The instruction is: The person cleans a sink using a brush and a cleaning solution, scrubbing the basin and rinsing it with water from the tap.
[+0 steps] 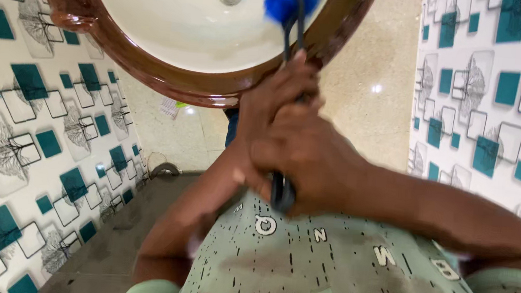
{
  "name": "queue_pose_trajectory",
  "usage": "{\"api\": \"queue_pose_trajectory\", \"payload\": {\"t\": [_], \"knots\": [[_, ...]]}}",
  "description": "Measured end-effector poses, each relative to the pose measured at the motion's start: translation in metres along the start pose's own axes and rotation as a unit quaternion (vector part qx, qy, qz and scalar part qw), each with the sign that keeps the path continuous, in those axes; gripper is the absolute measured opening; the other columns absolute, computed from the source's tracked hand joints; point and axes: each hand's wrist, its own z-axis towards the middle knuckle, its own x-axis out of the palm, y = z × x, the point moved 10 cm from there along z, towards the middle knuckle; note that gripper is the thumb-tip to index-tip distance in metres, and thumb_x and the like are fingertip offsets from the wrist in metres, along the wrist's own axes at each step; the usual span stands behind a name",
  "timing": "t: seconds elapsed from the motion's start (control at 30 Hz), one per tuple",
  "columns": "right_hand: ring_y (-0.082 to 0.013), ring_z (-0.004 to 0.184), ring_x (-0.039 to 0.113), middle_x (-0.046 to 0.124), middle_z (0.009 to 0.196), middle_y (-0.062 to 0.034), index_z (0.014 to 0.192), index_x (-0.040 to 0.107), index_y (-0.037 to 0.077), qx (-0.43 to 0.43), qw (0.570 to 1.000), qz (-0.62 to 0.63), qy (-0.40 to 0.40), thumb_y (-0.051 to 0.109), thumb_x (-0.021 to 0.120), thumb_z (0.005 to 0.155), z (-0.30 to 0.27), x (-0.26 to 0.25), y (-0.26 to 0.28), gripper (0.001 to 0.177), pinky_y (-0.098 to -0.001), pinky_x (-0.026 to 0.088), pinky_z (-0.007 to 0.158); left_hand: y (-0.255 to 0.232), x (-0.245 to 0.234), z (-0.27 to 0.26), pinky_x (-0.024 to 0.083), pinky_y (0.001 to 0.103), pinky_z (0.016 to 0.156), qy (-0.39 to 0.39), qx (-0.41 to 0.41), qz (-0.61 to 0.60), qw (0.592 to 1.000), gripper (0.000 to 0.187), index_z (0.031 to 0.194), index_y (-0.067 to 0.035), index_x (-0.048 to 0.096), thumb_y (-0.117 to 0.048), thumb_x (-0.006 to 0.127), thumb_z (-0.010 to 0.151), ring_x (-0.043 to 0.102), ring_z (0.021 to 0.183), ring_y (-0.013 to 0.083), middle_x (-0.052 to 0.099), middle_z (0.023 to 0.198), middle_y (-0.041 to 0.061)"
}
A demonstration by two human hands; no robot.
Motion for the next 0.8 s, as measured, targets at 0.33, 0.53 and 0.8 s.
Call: {"api": "queue_pose_trajectory", "payload": {"t": [0.33,0.53,0.8], "knots": [[-0.0276,0.067,0.06,0.064,0.071,-0.012,0.089,0.072,0.005,0.01,1.0,0.003,0.0,0.023,0.067,0.101,0.019,0.009,0.008,0.022,-0.0475,0.046,0.085,-0.011,-0.023,0.001,0.054,0.039,0.114,-0.062,0.009,-0.037,0.997,0.018,0.101,-0.003,0.069,-0.02,0.075,0.099,0.067,0.13,0.0295,0.075,0.116,0.008],[-0.0321,0.079,0.065,0.068,0.083,-0.0186,0.091,0.071,0.001,-0.072,0.995,0.067,0.02,0.027,0.069,0.099,0.006,0.02,0.053,0.028,-0.0457,0.048,0.089,-0.024,-0.027,-0.025,0.059,0.034,0.11,-0.076,0.051,0.02,0.996,0.018,0.099,-0.007,0.071,-0.025,0.073,0.102,0.069,0.128,0.0261,0.075,0.119,0.007],[-0.0312,0.074,0.066,0.07,0.079,-0.0166,0.094,0.075,0.002,-0.016,0.999,-0.009,0.028,0.021,0.067,0.099,0.026,0.028,0.023,0.021,-0.0493,0.049,0.081,-0.003,-0.025,-0.01,0.057,0.032,0.112,-0.119,-0.002,-0.031,0.992,0.023,0.096,-0.001,0.067,-0.021,0.072,0.105,0.072,0.122,0.02,0.078,0.117,0.006]]}}
